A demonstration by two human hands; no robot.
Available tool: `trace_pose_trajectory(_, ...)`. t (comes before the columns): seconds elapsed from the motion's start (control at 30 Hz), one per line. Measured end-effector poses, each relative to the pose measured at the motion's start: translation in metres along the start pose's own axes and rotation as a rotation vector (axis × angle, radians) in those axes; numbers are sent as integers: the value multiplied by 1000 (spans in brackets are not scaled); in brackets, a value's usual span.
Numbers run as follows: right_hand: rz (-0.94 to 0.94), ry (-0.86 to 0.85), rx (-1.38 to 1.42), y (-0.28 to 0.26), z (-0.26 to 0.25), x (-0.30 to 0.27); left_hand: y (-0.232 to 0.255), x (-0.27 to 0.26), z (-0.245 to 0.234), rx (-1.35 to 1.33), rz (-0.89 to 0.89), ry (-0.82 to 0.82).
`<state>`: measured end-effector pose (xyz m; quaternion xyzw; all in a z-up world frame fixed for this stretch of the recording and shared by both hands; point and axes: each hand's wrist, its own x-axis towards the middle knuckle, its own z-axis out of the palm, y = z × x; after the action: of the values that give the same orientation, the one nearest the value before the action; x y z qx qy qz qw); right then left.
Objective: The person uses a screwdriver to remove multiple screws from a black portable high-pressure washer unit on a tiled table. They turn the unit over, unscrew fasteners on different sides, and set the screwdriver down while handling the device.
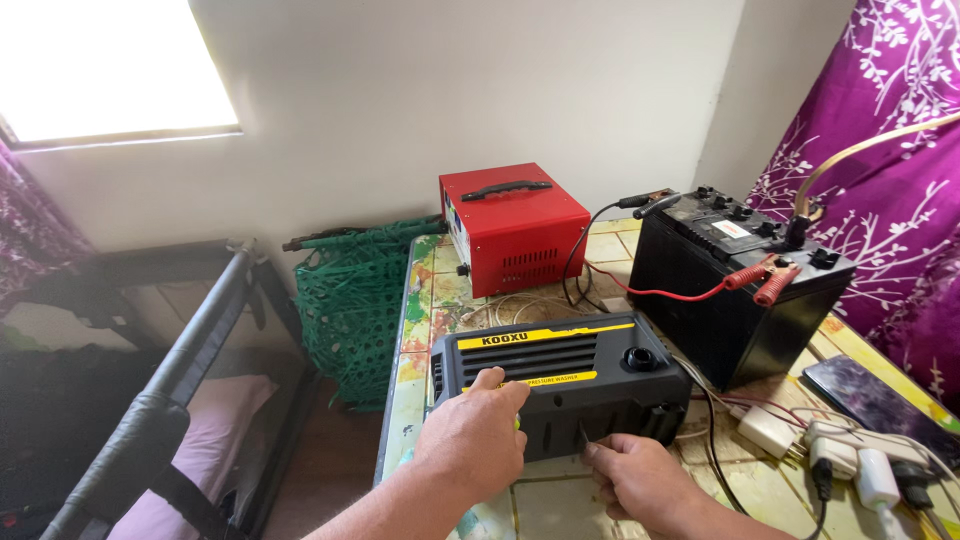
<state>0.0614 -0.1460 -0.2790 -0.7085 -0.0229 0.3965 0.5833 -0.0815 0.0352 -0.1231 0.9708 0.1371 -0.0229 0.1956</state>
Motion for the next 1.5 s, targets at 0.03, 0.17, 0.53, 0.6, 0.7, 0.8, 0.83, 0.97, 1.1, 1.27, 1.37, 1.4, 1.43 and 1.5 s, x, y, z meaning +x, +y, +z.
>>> trace_pose_trajectory(0.03,-12,-1,24,0,1,-2,-1,0,-1,1,-8,-23)
trace_pose_trajectory(0.17,32,100,-158,-4,1,0,-2,-1,1,-15,21,15)
trace_pose_trajectory(0.53,-30,175,-503,8,-20,38,-1,2,-1,-65,-21,31)
trace_pose_trajectory(0.6,-84,228,-413,12,-19,35,2,2,1,-79,-27,85)
trace_pose_trajectory(0.7,-54,242,-375,12,-17,24,11,4,8,-98,-50,98)
trace_pose_trajectory(0.8,-100,230,-406,9,-13,10,18,-2,22,-132,-30,128)
trace_pose_trajectory(0.83,-138,226,-420,8,-12,6,20,-6,28,-147,-16,146)
trace_pose_trajectory(0.97,-56,108,-224,4,-9,-10,21,-6,57,-316,-111,-148)
trace_pose_trajectory(1.1,41,17,-36,-5,-13,-18,13,1,81,-350,-196,-357)
trace_pose_trajectory(1.27,60,-33,91,-17,-14,-28,12,11,105,-551,-271,-302)
trace_pose_trajectory(1.37,109,-5,80,-22,-11,-36,20,20,113,-901,-442,-214)
trace_pose_trajectory(1.4,130,-2,69,-24,-10,-39,23,24,113,-943,-471,-215)
trace_pose_trajectory(1.43,150,1,60,-26,-8,-42,26,27,111,-981,-501,-215)
trace_pose_trajectory(1.5,134,24,34,-30,-6,-50,33,31,108,-998,-524,-198)
